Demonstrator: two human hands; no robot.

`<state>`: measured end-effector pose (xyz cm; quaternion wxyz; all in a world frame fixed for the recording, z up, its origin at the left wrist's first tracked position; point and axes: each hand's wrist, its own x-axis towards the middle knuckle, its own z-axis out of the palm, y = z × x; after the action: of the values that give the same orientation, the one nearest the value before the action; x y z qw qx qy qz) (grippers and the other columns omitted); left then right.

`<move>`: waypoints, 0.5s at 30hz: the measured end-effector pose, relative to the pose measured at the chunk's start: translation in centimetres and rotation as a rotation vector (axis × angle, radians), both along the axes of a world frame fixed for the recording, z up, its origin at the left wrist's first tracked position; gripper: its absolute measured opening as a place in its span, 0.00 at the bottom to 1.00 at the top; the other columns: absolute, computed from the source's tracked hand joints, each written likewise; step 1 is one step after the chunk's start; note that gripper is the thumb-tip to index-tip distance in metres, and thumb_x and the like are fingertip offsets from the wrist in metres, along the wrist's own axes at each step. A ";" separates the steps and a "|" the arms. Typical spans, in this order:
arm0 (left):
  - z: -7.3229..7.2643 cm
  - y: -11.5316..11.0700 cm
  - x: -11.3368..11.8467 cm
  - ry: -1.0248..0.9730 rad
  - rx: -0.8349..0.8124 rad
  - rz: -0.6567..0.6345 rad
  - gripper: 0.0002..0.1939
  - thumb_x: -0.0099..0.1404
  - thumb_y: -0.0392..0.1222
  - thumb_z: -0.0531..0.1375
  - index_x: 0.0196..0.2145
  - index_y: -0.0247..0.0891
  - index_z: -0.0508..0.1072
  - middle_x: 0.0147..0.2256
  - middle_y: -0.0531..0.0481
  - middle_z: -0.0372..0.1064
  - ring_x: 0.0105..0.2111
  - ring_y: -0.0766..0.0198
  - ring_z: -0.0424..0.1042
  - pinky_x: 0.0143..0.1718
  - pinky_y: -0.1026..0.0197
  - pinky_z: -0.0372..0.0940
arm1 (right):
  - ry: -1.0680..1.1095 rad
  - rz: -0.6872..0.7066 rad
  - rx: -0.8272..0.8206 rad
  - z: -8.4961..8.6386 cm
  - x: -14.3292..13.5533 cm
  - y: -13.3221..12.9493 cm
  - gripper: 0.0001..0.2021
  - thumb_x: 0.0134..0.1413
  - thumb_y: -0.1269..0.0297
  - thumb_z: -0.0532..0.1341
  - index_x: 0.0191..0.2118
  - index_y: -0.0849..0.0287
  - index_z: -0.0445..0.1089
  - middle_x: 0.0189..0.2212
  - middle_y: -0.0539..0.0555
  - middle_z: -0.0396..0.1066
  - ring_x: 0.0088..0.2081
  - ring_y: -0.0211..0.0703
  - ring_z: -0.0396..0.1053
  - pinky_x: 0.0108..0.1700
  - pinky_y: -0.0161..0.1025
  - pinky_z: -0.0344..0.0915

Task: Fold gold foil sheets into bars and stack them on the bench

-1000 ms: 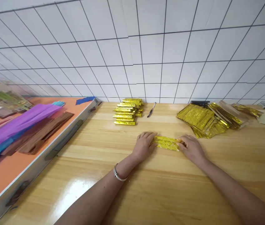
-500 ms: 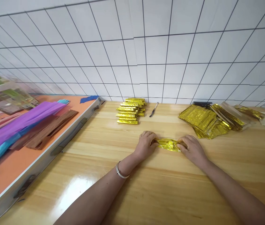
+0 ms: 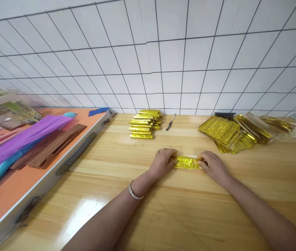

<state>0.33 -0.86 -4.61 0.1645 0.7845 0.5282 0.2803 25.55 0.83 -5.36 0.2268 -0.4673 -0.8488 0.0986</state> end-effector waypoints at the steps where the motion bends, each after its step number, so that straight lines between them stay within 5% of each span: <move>1: 0.0 0.0 0.0 0.012 0.000 -0.014 0.17 0.57 0.37 0.59 0.45 0.42 0.66 0.40 0.51 0.69 0.43 0.59 0.64 0.46 0.56 0.56 | 0.005 0.008 0.004 0.0 0.0 -0.1 0.04 0.54 0.69 0.54 0.34 0.57 0.65 0.32 0.53 0.68 0.36 0.44 0.64 0.38 0.40 0.60; 15: 0.5 -0.5 0.1 0.063 0.091 -0.123 0.06 0.61 0.32 0.54 0.34 0.39 0.68 0.34 0.50 0.68 0.41 0.61 0.64 0.45 0.57 0.54 | 0.078 0.127 0.074 1.2 -0.4 -1.1 0.09 0.58 0.69 0.52 0.43 0.57 0.64 0.37 0.56 0.68 0.42 0.46 0.63 0.45 0.44 0.62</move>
<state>0.46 -1.38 -4.09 0.1289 0.8305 0.4706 0.2687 25.17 -0.30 -4.13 0.2701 -0.3995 -0.8704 0.0995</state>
